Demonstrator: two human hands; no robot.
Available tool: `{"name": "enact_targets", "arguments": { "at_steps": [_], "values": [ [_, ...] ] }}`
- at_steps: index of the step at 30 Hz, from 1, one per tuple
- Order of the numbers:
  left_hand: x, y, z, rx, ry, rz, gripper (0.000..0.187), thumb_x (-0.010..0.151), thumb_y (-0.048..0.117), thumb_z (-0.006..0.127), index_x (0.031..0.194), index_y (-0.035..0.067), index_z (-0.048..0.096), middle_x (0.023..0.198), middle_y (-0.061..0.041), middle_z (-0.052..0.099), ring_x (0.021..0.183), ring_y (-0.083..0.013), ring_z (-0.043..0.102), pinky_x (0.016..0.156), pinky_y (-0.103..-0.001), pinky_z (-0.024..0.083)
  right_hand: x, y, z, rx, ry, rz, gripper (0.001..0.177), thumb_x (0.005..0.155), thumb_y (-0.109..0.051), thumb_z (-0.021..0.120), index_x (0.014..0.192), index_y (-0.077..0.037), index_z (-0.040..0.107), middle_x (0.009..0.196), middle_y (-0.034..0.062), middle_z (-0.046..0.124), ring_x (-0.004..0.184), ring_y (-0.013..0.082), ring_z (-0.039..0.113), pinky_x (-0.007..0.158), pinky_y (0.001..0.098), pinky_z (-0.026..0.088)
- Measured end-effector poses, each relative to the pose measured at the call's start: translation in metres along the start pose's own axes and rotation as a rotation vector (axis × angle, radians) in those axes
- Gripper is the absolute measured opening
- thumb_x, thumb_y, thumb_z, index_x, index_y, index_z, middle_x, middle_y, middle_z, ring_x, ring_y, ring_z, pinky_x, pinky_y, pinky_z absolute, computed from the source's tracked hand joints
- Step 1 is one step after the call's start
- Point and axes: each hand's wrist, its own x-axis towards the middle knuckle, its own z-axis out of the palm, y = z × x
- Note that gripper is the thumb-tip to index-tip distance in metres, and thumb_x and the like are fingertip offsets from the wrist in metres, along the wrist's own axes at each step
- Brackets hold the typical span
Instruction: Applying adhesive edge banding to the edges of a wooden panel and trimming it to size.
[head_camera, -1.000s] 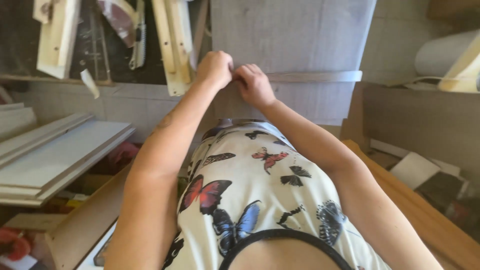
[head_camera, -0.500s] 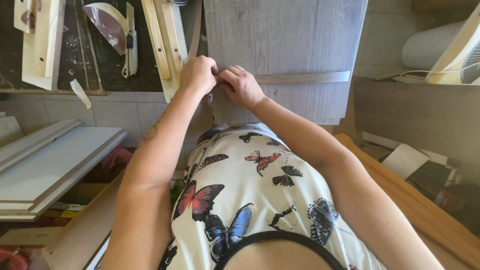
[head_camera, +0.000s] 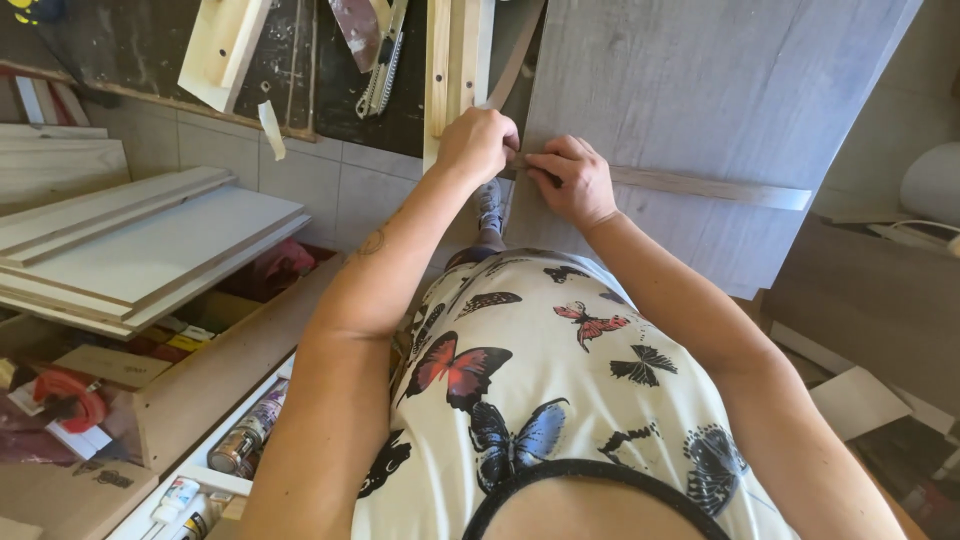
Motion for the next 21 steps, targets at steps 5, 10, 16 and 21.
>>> {"name": "enact_targets", "arguments": {
  "at_steps": [5, 10, 16, 21],
  "values": [
    [-0.004, 0.009, -0.007, 0.134, 0.113, 0.171, 0.014, 0.087, 0.020, 0.083, 0.099, 0.014, 0.081, 0.091, -0.016, 0.077, 0.098, -0.0394, 0.075, 0.087, -0.054, 0.062, 0.005, -0.008, -0.010, 0.030, 0.006, 0.051, 0.006, 0.087, -0.011, 0.081, 0.092, -0.012, 0.082, 0.097, 0.0087, 0.071, 0.089, 0.0315, 0.073, 0.076, 0.0422, 0.061],
    [0.006, 0.106, 0.031, 0.206, 0.379, 0.774, 0.014, 0.085, 0.021, 0.083, 0.096, 0.015, 0.076, 0.089, -0.008, 0.071, 0.093, -0.0318, 0.071, 0.082, -0.045, 0.059, -0.008, 0.009, 0.011, 0.048, 0.049, 0.081, 0.003, 0.082, -0.013, 0.081, 0.084, -0.012, 0.079, 0.087, 0.0097, 0.070, 0.081, 0.0341, 0.071, 0.072, 0.0468, 0.061],
    [0.031, 0.242, 0.123, 0.206, 0.135, 0.958, 0.026, 0.083, 0.019, 0.085, 0.102, 0.007, 0.073, 0.096, -0.012, 0.070, 0.100, -0.0349, 0.071, 0.090, -0.048, 0.059, -0.005, 0.007, 0.016, 0.133, 0.058, 0.092, 0.009, 0.086, -0.015, 0.082, 0.094, -0.013, 0.084, 0.093, 0.0048, 0.070, 0.080, 0.0279, 0.070, 0.074, 0.0399, 0.062],
    [0.071, 0.273, 0.197, 0.329, 0.181, 0.974, 0.041, 0.081, 0.032, 0.090, 0.106, 0.009, 0.067, 0.096, -0.007, 0.062, 0.097, -0.0309, 0.070, 0.087, -0.046, 0.062, -0.008, 0.015, 0.023, 0.121, 0.092, 0.032, 0.006, 0.089, -0.018, 0.079, 0.090, -0.013, 0.078, 0.094, 0.0022, 0.064, 0.079, 0.0258, 0.067, 0.074, 0.0373, 0.061]
  ]
}}
